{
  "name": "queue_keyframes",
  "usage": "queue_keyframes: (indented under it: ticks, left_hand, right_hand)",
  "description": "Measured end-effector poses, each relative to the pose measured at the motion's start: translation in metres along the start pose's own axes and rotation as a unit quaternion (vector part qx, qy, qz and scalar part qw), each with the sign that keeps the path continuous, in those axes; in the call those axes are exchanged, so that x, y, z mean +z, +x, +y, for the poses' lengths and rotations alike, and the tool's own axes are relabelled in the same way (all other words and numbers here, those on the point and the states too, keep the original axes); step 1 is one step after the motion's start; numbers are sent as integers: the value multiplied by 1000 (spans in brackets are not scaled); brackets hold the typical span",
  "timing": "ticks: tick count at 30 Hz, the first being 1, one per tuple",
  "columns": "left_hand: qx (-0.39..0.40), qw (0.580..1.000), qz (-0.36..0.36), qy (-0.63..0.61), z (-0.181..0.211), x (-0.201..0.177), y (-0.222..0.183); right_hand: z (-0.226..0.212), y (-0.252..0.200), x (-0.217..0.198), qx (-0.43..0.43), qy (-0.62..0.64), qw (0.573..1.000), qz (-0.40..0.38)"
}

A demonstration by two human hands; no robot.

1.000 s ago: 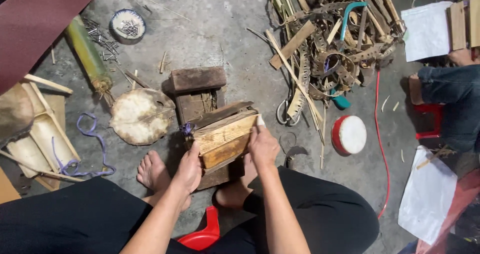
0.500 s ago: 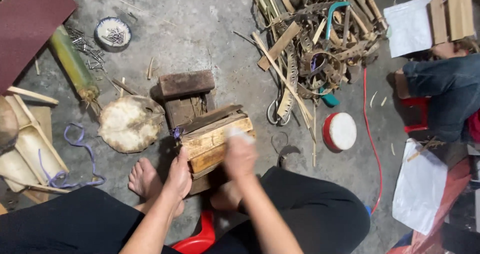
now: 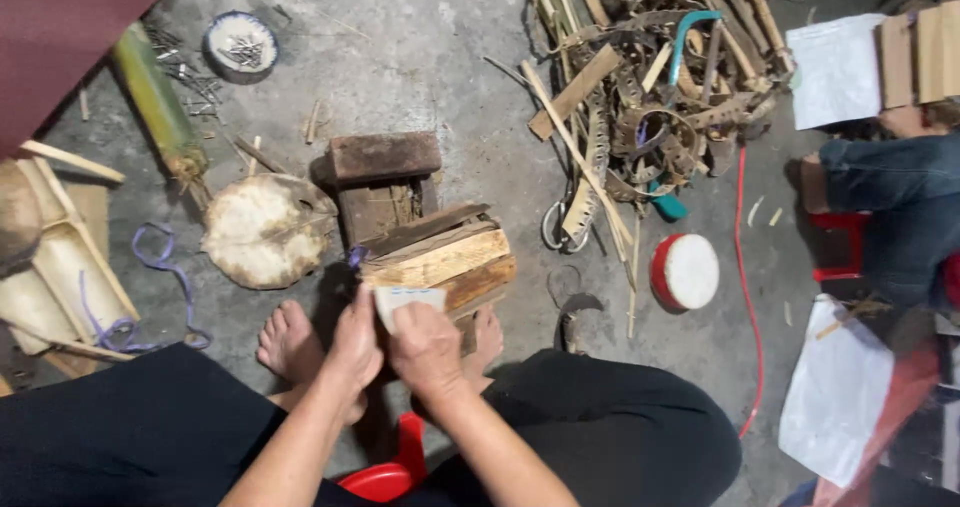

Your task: Assembling a wooden instrument frame by tying slats with string and sanding the wood

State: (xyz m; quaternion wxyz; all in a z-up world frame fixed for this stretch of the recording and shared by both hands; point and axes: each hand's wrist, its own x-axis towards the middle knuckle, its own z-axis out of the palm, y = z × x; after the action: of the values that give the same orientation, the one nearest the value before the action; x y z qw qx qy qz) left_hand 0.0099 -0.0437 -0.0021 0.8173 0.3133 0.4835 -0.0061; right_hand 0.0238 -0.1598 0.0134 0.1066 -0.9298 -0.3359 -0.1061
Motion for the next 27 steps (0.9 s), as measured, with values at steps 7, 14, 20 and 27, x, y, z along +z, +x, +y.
queue_keyframes:
  ticks: [7, 14, 20, 27]
  left_hand:
    - [-54, 998, -18, -33, 27, 18, -29]
    - [-51, 998, -20, 2, 54, 37, -48]
    - [-27, 999, -5, 22, 44, 35, -53]
    - [15, 998, -11, 53, -20, -7, 17]
  right_hand:
    - [90, 5, -44, 378, -56, 920, -89]
    - [49, 18, -28, 304, -2, 945, -117]
    - [69, 2, -17, 169, -170, 970, -51]
    - [8, 8, -28, 59, 25, 997, -30]
